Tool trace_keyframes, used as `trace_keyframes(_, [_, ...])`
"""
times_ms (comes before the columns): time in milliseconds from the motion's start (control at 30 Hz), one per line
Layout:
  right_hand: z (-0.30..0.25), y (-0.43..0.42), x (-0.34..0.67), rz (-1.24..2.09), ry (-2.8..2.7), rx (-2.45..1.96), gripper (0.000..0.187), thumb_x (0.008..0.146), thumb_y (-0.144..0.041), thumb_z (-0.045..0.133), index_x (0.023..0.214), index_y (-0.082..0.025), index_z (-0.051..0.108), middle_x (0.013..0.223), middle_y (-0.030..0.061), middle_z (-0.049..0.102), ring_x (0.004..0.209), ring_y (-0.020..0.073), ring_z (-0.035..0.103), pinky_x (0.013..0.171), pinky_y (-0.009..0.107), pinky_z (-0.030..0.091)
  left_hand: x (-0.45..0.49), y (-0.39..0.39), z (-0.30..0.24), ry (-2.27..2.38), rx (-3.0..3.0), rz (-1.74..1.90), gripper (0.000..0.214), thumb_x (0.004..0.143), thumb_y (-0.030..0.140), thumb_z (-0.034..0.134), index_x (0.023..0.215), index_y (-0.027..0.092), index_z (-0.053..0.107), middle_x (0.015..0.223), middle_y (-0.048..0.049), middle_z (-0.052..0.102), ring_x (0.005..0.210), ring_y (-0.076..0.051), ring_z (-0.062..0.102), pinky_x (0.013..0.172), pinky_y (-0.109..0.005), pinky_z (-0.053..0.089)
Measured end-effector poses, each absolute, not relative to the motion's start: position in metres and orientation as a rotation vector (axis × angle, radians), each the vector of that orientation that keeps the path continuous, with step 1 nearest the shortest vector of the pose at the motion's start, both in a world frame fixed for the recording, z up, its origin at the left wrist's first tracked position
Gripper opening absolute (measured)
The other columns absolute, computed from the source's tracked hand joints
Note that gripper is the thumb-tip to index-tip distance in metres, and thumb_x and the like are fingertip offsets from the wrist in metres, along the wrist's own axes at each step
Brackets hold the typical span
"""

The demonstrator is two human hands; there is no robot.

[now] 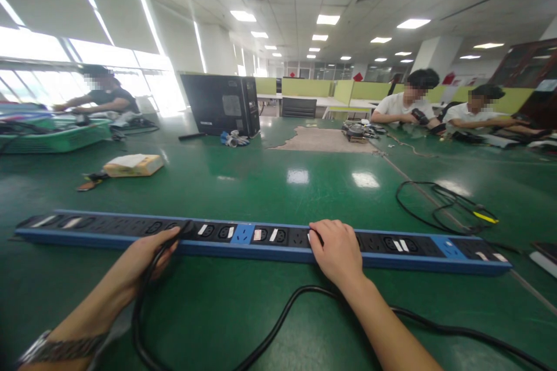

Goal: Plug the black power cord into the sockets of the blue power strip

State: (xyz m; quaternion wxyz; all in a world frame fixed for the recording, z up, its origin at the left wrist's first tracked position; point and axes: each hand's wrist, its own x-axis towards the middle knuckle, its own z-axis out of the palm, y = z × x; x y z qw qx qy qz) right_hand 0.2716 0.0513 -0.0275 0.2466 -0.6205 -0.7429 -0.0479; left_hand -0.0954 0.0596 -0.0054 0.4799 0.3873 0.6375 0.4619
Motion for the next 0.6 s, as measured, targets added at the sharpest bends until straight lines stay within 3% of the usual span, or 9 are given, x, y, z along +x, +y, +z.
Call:
trace_keyframes(433, [-0.027, 0.05, 0.271, -0.126, -2.02, -1.704, 0.026, 0.09, -0.033, 0.044, 0.1, -0.026, 0.067, 0.103, 0.0007, 0.07, 0.094, 0.0185, 0.058, 0.084, 0.035, 0.038, -0.094, 0.058, -0.011, 1.509, 0.957, 1.204, 0.035, 0.069, 0.049, 0.065, 0.062, 0.015, 0.058, 0.035, 0.0067, 0.038, 0.03, -0.005, 0.029, 0.031, -0.014, 0.02])
trace_keyframes(600, [-0.028, 0.051, 0.271, -0.141, -2.012, -1.703, 0.026, 0.09, -0.032, 0.044, 0.099, -0.026, 0.067, 0.102, 0.0008, 0.07, 0.095, 0.0184, 0.058, 0.084, 0.034, 0.037, -0.085, 0.051, 0.011, 1.19, 0.892, 1.487, 0.031, 0.074, 0.041, 0.061, 0.058, 0.016, 0.054, 0.037, 0.0068, 0.035, 0.034, -0.005, 0.031, 0.035, -0.015, 0.027])
